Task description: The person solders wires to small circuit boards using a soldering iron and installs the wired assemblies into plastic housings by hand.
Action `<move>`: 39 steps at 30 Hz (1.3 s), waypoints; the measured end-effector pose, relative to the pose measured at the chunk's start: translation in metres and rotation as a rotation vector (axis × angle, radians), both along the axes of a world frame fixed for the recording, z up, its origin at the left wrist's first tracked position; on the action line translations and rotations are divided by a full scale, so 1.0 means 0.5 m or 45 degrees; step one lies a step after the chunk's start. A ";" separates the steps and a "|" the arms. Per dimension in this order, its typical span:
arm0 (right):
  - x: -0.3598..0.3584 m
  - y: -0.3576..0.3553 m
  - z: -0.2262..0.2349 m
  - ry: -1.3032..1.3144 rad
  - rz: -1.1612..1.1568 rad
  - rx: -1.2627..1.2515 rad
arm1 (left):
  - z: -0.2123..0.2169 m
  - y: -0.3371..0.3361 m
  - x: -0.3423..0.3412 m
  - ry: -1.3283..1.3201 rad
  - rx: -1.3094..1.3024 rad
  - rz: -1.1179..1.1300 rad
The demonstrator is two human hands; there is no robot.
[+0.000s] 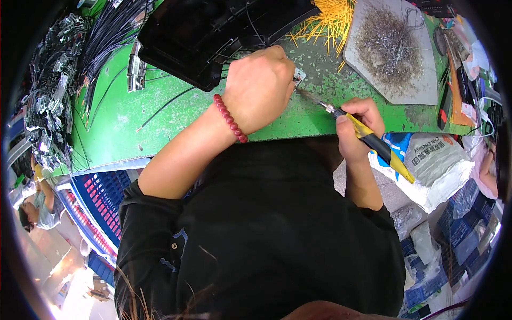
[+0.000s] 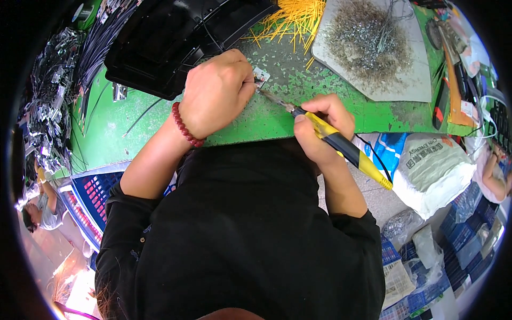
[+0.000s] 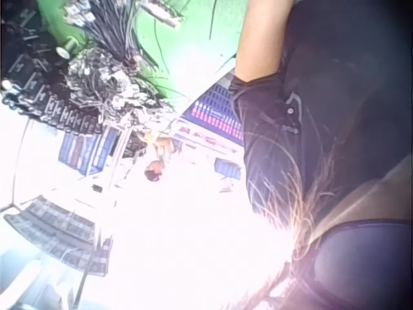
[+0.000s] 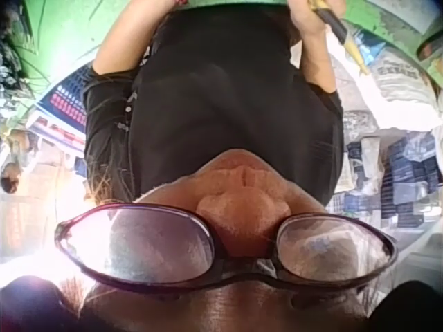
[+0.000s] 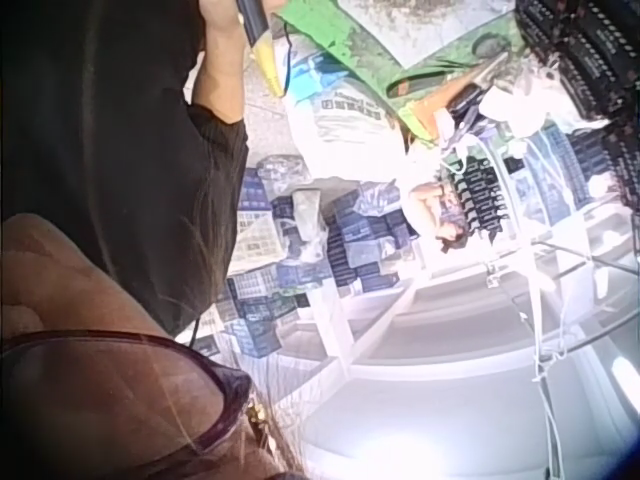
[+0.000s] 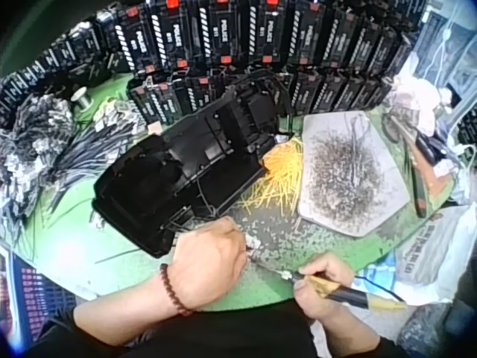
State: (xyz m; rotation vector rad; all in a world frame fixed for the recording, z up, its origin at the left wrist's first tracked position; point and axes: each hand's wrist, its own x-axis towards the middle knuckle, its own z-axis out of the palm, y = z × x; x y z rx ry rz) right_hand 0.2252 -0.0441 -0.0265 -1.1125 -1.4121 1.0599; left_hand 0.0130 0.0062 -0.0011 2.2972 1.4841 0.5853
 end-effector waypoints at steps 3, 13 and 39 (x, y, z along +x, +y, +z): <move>0.004 0.000 -0.020 0.145 -0.098 0.166 | 0.003 -0.002 0.002 0.009 0.007 -0.001; -0.012 -0.003 -0.007 0.174 -0.210 0.011 | 0.000 -0.001 0.001 0.013 -0.007 -0.009; -0.136 0.099 0.073 -0.517 0.116 0.910 | 0.093 -0.035 -0.080 -0.450 0.199 -0.035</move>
